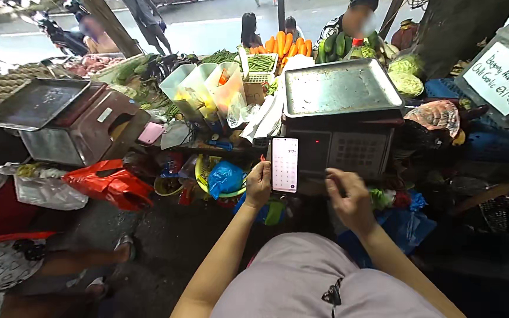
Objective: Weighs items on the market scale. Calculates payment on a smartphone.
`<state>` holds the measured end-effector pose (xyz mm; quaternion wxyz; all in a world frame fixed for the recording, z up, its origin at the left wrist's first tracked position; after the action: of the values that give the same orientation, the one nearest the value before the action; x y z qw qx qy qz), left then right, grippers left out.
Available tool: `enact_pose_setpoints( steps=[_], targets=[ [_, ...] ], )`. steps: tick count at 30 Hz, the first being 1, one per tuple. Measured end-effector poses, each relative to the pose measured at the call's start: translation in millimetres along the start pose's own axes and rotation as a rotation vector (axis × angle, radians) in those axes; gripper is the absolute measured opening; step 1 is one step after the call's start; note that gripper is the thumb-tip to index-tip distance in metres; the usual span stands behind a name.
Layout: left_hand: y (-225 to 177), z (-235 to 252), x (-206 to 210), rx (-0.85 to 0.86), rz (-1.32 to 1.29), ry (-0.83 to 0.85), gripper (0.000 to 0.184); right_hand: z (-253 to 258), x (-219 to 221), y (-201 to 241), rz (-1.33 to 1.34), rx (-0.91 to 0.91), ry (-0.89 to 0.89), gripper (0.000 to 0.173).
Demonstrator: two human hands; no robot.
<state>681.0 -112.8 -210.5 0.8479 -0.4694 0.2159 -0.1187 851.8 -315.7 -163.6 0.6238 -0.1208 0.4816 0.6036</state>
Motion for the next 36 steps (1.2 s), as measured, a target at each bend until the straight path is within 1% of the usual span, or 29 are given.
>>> enact_pose_setpoints(
  steps=[2, 5, 6, 9, 13, 18, 23, 25, 28, 30, 32, 33, 36],
  targets=[
    [2, 0, 0, -0.028, -0.013, 0.044, 0.035, 0, 33, 16, 0.089, -0.004, 0.146, 0.036],
    [3, 2, -1, -0.047, -0.084, 0.082, 0.029, 6, 58, 25, 0.109, 0.058, 0.157, 0.029],
    [3, 2, -2, -0.051, -0.107, 0.085, 0.028, 10, 59, 25, 0.121, 0.101, 0.17, 0.025],
    [4, 1, -2, -0.071, -0.162, 0.085, 0.024, 19, 58, 23, 0.158, 0.2, 0.255, 0.02],
    [5, 2, -2, -0.11, -0.151, 0.078, 0.023, 23, 62, 24, 0.181, 0.199, 0.197, 0.015],
    [3, 4, -4, -0.119, -0.158, 0.111, 0.022, 20, 66, 26, 0.22, 0.219, 0.163, 0.014],
    [3, 3, -6, -0.111, -0.14, 0.159, 0.024, 16, 62, 25, 0.24, 0.228, 0.257, 0.014],
    [4, 4, -5, -0.113, -0.143, 0.166, 0.024, 15, 58, 27, 0.161, 0.198, 0.27, 0.018],
    [6, 4, -5, -0.114, -0.144, 0.153, 0.027, 27, 48, 42, -0.015, 0.04, 0.094, 0.026],
    [9, 3, -4, -0.115, -0.124, 0.134, 0.031, 40, 45, 53, -0.084, -0.056, 0.037, 0.04],
    [10, 3, -4, -0.115, -0.107, 0.124, 0.032, 57, 47, 63, -0.176, -0.089, 0.085, 0.052],
    [10, 4, -4, -0.114, -0.108, 0.123, 0.032, 64, 49, 67, -0.232, -0.085, 0.128, 0.055],
    [10, 4, -4, -0.113, -0.126, 0.123, 0.029, 75, 53, 73, -0.378, -0.084, 0.17, 0.056]
  ],
)
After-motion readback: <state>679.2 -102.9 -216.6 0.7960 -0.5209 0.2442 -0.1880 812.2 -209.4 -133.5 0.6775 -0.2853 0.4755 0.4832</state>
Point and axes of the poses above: each hand's wrist, its own z-axis towards the middle knuckle, its own x-axis out of the palm, y = z × x, the point moved 4 cm from there along z, towards the middle knuckle, and after that the axes turned 12 degrees about -z, right-handed, at the moved point
